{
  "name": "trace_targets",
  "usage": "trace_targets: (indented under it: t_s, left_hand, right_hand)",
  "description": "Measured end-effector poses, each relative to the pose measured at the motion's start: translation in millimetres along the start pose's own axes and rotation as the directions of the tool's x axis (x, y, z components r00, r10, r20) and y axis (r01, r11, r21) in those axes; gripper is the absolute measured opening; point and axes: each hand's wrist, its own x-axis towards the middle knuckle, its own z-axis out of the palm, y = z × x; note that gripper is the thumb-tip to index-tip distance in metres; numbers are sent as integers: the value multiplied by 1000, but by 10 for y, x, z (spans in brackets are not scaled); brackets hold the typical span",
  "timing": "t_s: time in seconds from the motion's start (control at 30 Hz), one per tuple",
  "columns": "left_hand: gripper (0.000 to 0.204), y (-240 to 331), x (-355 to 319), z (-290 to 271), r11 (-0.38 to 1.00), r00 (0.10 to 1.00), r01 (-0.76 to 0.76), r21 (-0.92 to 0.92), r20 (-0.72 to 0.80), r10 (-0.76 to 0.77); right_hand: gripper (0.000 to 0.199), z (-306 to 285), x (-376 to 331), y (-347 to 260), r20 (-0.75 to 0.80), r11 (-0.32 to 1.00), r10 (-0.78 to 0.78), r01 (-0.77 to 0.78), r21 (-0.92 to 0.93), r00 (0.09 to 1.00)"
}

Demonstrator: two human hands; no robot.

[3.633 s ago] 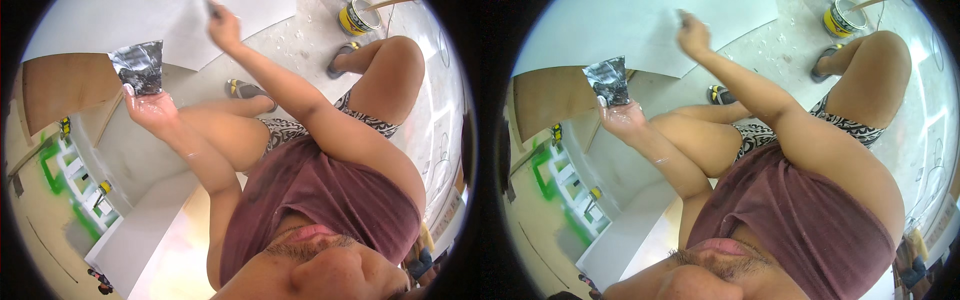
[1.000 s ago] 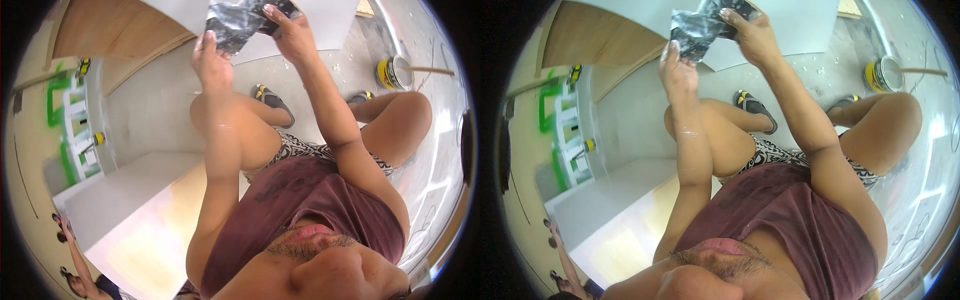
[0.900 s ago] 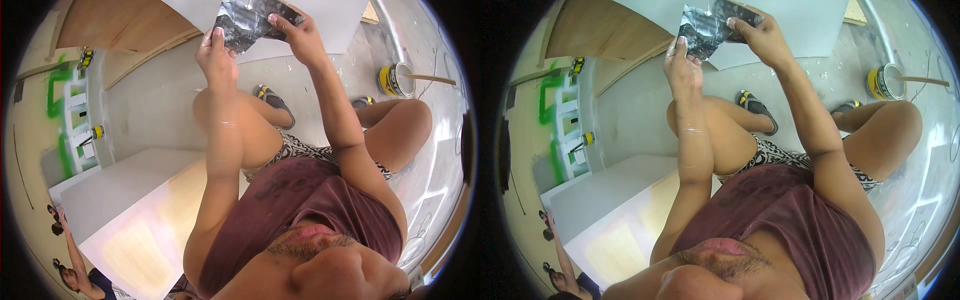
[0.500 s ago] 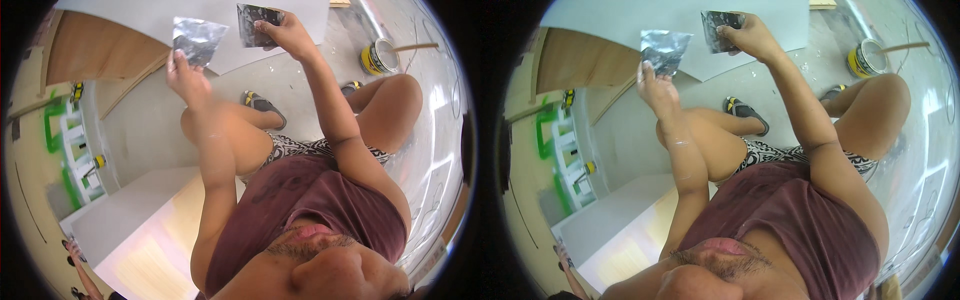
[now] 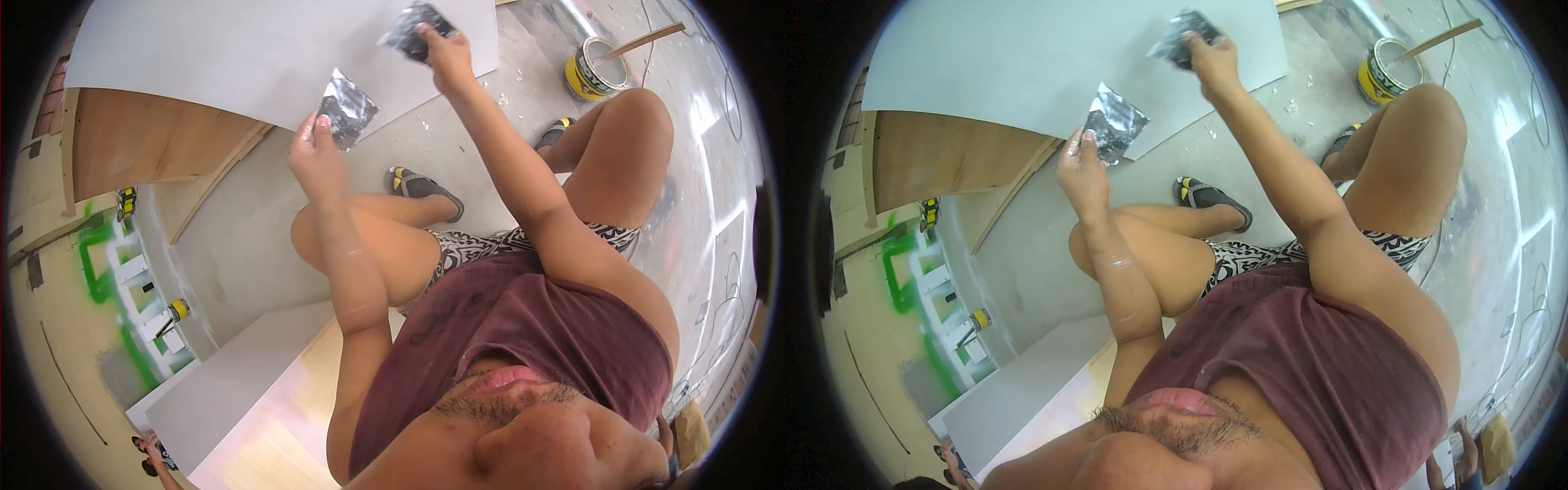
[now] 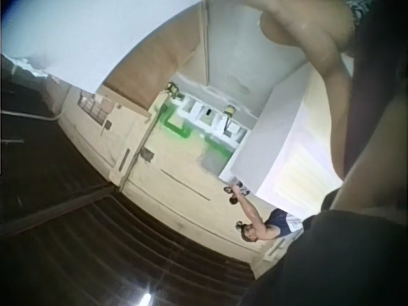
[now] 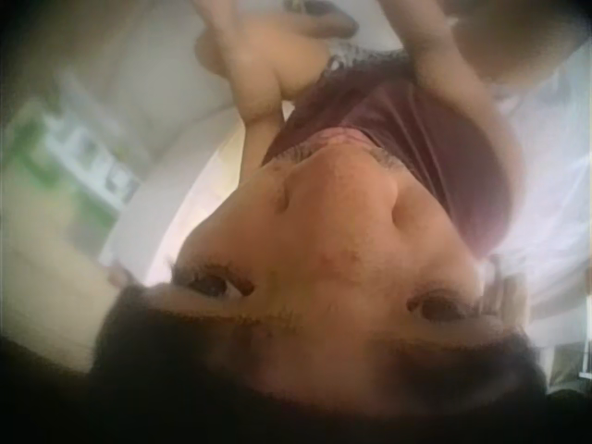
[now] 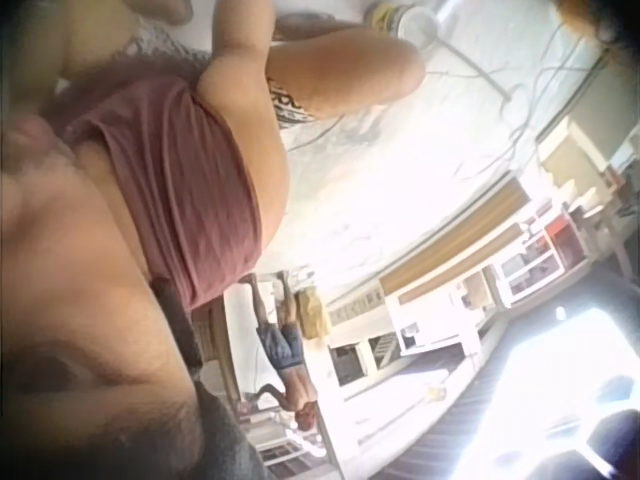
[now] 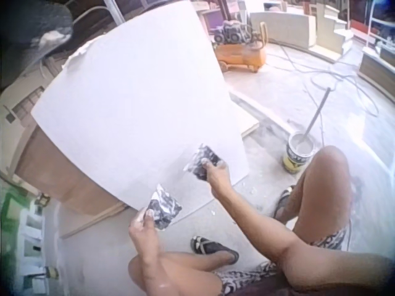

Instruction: The person applies putty to a white panel, transferring and mixing the putty between two metal scrapers and spreading it along the surface and edges of the panel.

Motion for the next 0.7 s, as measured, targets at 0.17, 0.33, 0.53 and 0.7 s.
trace_targets:
  t_s: [0.17, 0.33, 0.53, 0.7]
  left_hand:
    - [32, -25, 80, -148, 947, 989, 99, -307, -74, -127]
    - [34, 63, 84, -142, 914, 983, 141, -381, -53, -173]
    - [36, 82, 84, -224, 852, 975, 137, -506, -83, -206]
    - [38, 7, 123, -297, 857, 978, 56, -511, -143, -150]
  right_hand:
    - [25, -127, 381, 186, -194, 810, -320, 162, -563, 927]
    - [37, 174, 552, 311, -200, 660, -536, 260, -705, 821]
    - [38, 969, 124, 402, -26, 261, -562, 147, -954, 827]
    - [45, 1040, -232, 492, 280, 208, -494, 425, -881, 823]
